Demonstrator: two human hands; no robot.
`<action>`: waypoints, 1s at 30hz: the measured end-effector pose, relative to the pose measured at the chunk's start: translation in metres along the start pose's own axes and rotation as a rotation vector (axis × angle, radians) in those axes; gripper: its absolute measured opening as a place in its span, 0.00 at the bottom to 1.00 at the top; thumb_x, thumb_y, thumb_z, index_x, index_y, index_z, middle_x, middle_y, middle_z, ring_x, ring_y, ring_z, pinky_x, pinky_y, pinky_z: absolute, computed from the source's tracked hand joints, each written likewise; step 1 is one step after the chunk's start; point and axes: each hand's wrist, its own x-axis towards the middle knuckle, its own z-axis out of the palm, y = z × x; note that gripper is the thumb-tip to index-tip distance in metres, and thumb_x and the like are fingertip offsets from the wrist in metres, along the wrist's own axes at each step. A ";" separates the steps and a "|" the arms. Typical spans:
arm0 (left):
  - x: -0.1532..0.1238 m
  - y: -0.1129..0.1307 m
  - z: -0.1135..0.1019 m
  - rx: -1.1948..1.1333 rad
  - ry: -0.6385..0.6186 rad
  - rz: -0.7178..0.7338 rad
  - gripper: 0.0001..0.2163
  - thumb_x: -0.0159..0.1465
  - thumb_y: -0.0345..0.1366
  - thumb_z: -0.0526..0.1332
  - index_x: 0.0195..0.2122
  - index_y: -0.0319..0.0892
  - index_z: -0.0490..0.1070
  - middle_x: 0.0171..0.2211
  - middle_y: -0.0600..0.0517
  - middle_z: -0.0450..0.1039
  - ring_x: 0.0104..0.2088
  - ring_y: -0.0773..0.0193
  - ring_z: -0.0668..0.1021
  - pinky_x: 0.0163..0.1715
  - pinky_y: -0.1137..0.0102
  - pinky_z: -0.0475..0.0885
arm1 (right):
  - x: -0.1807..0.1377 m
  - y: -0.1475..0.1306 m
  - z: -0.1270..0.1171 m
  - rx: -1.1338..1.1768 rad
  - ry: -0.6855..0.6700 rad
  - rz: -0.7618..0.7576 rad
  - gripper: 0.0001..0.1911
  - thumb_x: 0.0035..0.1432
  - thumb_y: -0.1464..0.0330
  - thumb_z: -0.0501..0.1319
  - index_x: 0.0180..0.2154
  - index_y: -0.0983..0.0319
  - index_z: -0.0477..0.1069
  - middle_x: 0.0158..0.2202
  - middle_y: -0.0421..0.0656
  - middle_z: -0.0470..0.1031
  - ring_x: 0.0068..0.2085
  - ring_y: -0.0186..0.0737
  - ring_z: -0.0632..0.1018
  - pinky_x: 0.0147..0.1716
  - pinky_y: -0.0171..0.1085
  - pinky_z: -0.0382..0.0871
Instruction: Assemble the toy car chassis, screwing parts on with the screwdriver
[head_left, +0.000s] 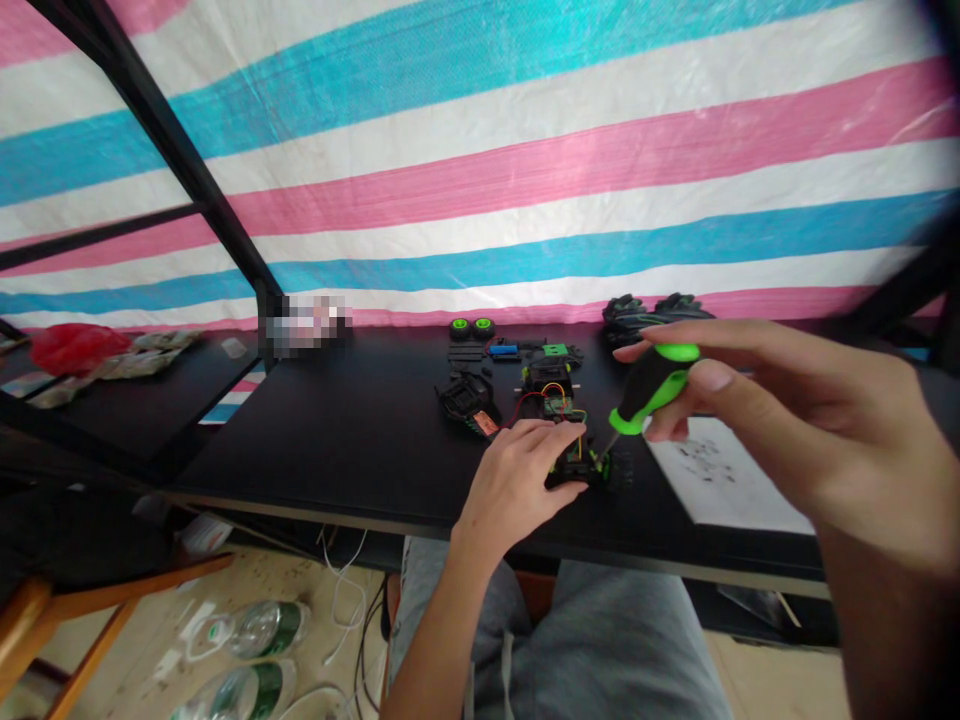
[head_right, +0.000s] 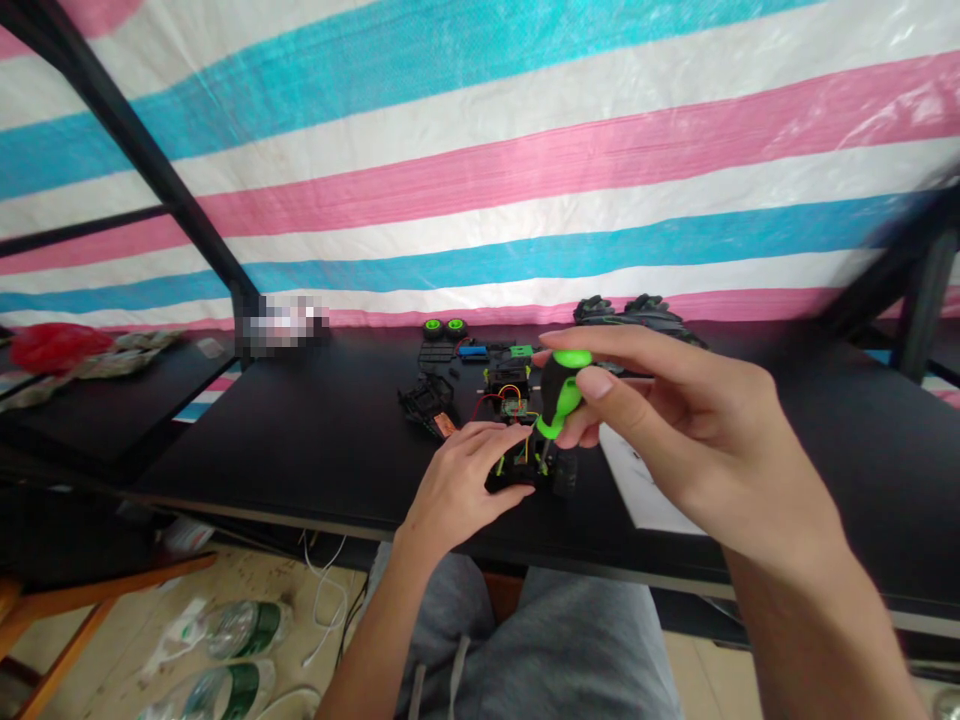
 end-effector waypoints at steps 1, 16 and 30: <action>0.000 0.000 0.000 -0.001 0.000 0.000 0.32 0.64 0.32 0.80 0.68 0.46 0.73 0.61 0.46 0.84 0.61 0.49 0.83 0.66 0.52 0.80 | 0.000 0.000 -0.002 -0.016 -0.007 -0.002 0.13 0.73 0.61 0.69 0.56 0.44 0.88 0.31 0.37 0.87 0.29 0.31 0.86 0.33 0.26 0.82; 0.000 0.000 -0.001 -0.009 -0.009 -0.003 0.30 0.66 0.32 0.79 0.67 0.47 0.73 0.61 0.47 0.84 0.62 0.50 0.83 0.67 0.51 0.80 | -0.006 0.004 -0.001 0.084 0.070 0.050 0.12 0.69 0.63 0.74 0.53 0.47 0.89 0.29 0.39 0.84 0.27 0.36 0.83 0.28 0.33 0.81; 0.000 0.000 -0.001 0.004 -0.010 0.005 0.30 0.66 0.32 0.79 0.67 0.46 0.73 0.61 0.46 0.84 0.62 0.50 0.83 0.67 0.51 0.80 | 0.008 0.004 0.001 0.170 -0.120 -0.039 0.10 0.70 0.67 0.72 0.51 0.49 0.86 0.45 0.39 0.83 0.25 0.27 0.79 0.23 0.30 0.76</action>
